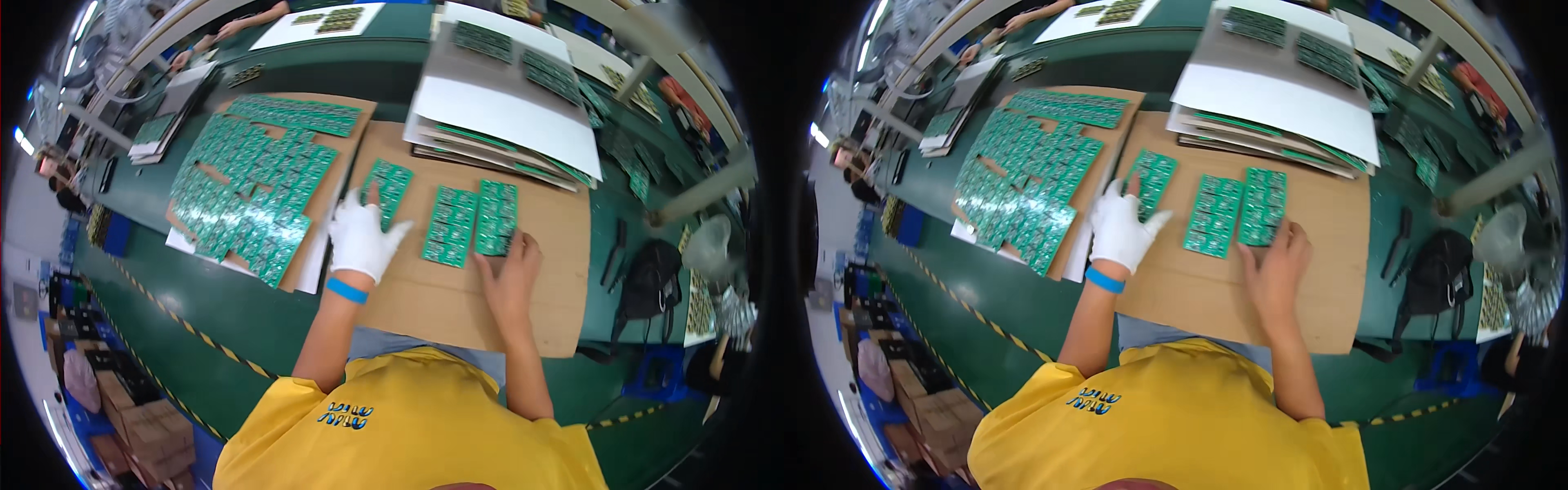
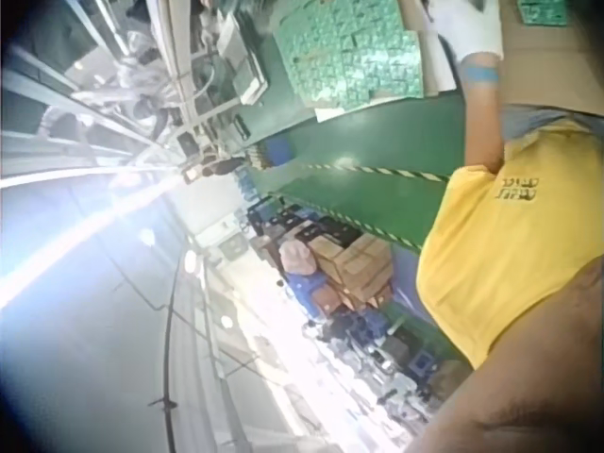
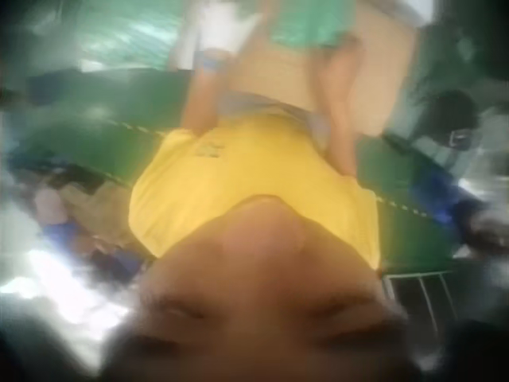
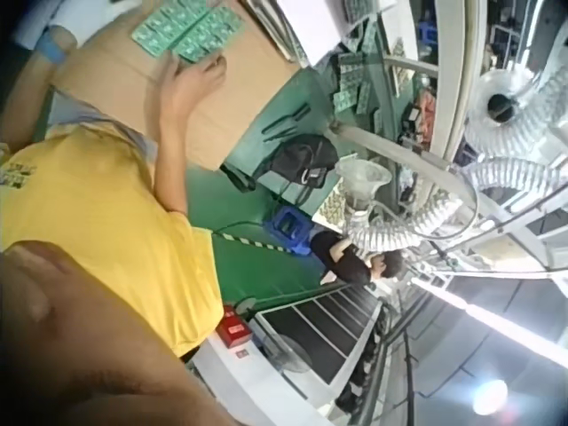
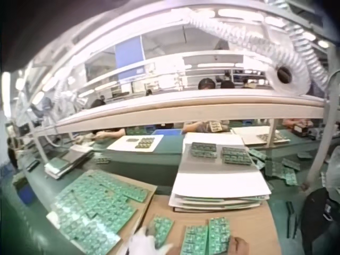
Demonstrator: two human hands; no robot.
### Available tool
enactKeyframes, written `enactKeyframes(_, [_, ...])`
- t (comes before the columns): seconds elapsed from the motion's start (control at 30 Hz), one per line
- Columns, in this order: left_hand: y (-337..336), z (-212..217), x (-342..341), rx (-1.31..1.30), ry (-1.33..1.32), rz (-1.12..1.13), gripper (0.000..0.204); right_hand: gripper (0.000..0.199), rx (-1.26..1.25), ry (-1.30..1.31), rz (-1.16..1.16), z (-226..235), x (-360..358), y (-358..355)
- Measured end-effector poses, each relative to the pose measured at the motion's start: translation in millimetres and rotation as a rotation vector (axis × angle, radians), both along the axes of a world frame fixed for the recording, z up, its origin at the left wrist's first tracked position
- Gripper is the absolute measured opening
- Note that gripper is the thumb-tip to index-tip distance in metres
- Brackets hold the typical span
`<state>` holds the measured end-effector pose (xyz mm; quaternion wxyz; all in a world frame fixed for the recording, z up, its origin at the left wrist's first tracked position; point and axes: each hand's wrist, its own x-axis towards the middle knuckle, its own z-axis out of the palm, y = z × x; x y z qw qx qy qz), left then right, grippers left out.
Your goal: Organizing and inspecting green printed circuit boards at a manual assembly station using a brush and tweezers.
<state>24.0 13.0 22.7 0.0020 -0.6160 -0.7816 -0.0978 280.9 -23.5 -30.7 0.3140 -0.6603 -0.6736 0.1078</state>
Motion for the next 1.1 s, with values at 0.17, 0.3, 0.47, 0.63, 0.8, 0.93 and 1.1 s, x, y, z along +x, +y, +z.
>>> enactKeyframes(0.17, [-49, 16, -92, 0.879, -0.199, 0.074, 0.034, 0.066, 0.059, 0.088, 0.178, 56, -15, -8])
enactKeyframes(0.3, [-95, -14, -229, 1.124, -0.418, 0.674, 0.02, 0.057, 0.162, 0.102, 0.495, 89, -72, 31])
enactKeyframes(0.47, [-94, -90, -347, 1.069, -0.321, 0.893, 0.02, 0.058, 0.327, 0.167, 0.643, 79, -182, 169])
enactKeyframes(0.63, [-60, -101, -351, 1.036, -0.458, 0.84, 0.026, 0.068, 0.182, -0.012, 0.557, 39, -272, 313])
enactKeyframes(0.8, [-47, -108, -353, 1.056, -0.231, 0.927, 0.032, 0.068, -0.268, 0.046, 0.748, 40, -333, 364])
enactKeyframes(0.93, [-49, -132, -367, 1.053, -0.318, 0.851, 0.038, 0.059, -0.164, 0.087, 0.804, 25, -362, 368])
enactKeyframes(1.1, [-58, -158, -397, 1.105, -0.606, 0.882, 0.045, 0.054, -0.205, 0.199, 0.923, 30, -363, 361])
